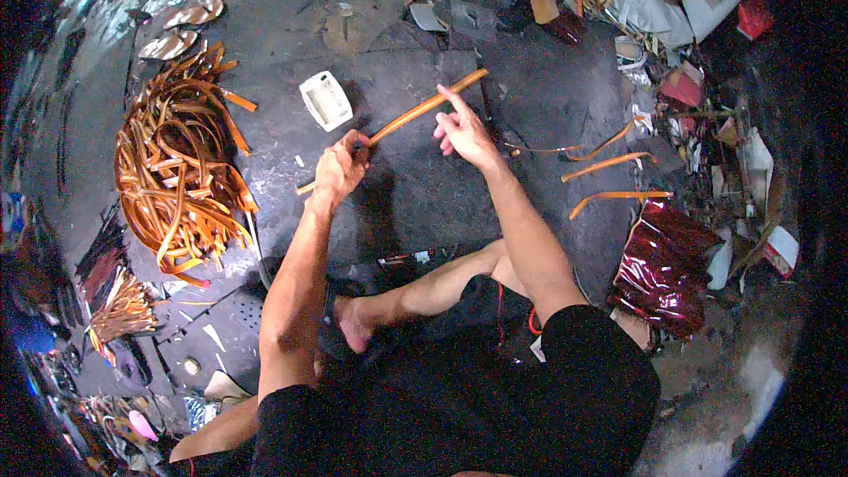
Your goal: The person sits on the floor and repeatedly picks up orange strips of material, measures them against a white plastic guide, and cuts them to length using a knife. The cut pieces are placed in a pile on the floor.
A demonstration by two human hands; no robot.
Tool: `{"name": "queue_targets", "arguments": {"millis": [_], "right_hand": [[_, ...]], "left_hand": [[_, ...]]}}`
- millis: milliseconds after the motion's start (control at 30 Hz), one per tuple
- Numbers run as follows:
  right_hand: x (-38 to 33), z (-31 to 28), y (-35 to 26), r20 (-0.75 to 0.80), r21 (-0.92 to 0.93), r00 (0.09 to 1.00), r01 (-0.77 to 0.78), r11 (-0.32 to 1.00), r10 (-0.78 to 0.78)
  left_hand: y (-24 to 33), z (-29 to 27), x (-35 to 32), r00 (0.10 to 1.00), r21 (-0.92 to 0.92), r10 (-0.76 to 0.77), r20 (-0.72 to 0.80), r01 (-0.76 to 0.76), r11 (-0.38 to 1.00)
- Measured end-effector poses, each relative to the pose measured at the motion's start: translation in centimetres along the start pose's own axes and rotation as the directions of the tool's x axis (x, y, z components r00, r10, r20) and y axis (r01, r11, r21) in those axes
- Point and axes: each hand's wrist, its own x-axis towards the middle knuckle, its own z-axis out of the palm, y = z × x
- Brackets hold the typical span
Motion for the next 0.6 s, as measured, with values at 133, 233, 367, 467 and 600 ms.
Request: {"name": "queue_targets", "arguments": {"millis": [133, 233, 367, 467, 600], "right_hand": [[-0.8, -0.1, 0.1, 0.106, -0.187, 0.967, -0.208, 0.960, 0.230], [-1.9, 4.3, -0.9, 0.138, -0.351, 0.968, -0.152, 0.924, 0.211], [-2.9, 14.0, 3.5, 0.227, -0.523, 0.930, 0.367, 0.770, -0.289], [-4.9, 20.0, 1.7, 0.347, -0.546, 0.926, 0.331, 0.770, -0.151], [-5.3, 25.2, -0.5, 0.414, -0.508, 0.897, 0.370, 0.778, -0.156]], "left_hand": [[-0.3, 0.0, -0.3, 1.000, -0.112, 0.009, 0.030, -0.006, 0.994], [-5.1, -2.0, -1.2, 0.984, 0.001, -0.071, 0.162, 0.072, 0.997], [-15.1, -7.1, -5.2, 0.903, -0.321, -0.252, 0.347, 0.367, 0.873], [-14.8, -10.4, -7.4, 0.861, -0.244, -0.358, 0.362, 0.458, 0.855], [-9.9, -12.4, -6.3, 0.962, -0.253, -0.208, 0.176, 0.248, 0.935]]}}
